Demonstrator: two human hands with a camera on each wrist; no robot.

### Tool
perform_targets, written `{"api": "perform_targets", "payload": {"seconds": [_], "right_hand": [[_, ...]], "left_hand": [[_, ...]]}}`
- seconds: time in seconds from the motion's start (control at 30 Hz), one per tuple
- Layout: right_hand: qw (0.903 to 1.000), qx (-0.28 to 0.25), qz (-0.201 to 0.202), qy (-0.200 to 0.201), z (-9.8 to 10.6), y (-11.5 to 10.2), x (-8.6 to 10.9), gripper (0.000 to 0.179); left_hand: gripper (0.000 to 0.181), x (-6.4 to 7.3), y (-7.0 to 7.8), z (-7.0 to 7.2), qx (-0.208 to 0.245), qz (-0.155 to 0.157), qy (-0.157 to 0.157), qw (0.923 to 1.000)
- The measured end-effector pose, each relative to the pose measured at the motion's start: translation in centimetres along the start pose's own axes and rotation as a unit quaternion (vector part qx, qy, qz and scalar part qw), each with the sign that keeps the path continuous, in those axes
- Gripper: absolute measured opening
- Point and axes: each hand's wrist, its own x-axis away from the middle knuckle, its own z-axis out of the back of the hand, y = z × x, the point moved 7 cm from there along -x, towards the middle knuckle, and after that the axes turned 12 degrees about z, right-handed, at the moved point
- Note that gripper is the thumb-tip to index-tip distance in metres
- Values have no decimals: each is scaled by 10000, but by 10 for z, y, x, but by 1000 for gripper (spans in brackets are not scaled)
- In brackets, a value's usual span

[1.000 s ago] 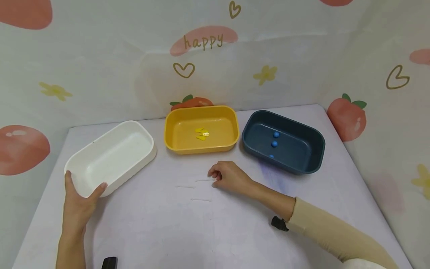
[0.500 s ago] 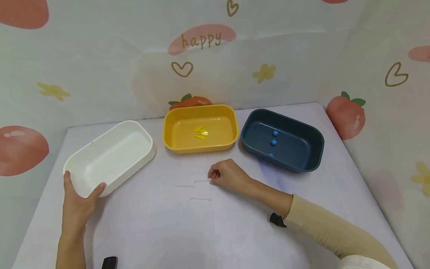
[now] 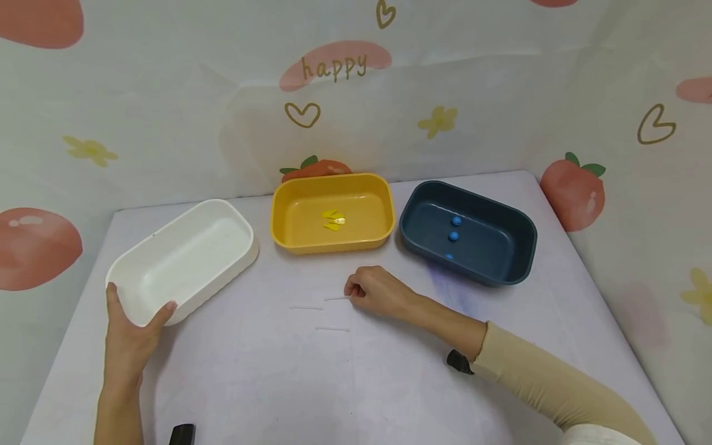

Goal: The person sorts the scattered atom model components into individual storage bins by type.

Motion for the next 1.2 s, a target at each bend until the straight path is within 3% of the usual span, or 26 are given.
{"api": "perform_targets", "payload": {"seconds": [0.23,0.4,0.73,1.2], "right_hand": [[9999,-22,-7,131,0,-2,1,8],[9989,-394,-149,220,1,0,0,6],[9934,-836,154,773,12,-6,-3,11],[9894,-1077,242,947,30,-22,-22,9]], "left_hand": [[114,1,0,0,-26,21,-10,10000],[114,1,-1,1,-7,32,-13,10000],[114,2,0,0,-59,63,-14,10000],[115,0,-1,-1,-8,90,-58,9999]]}}
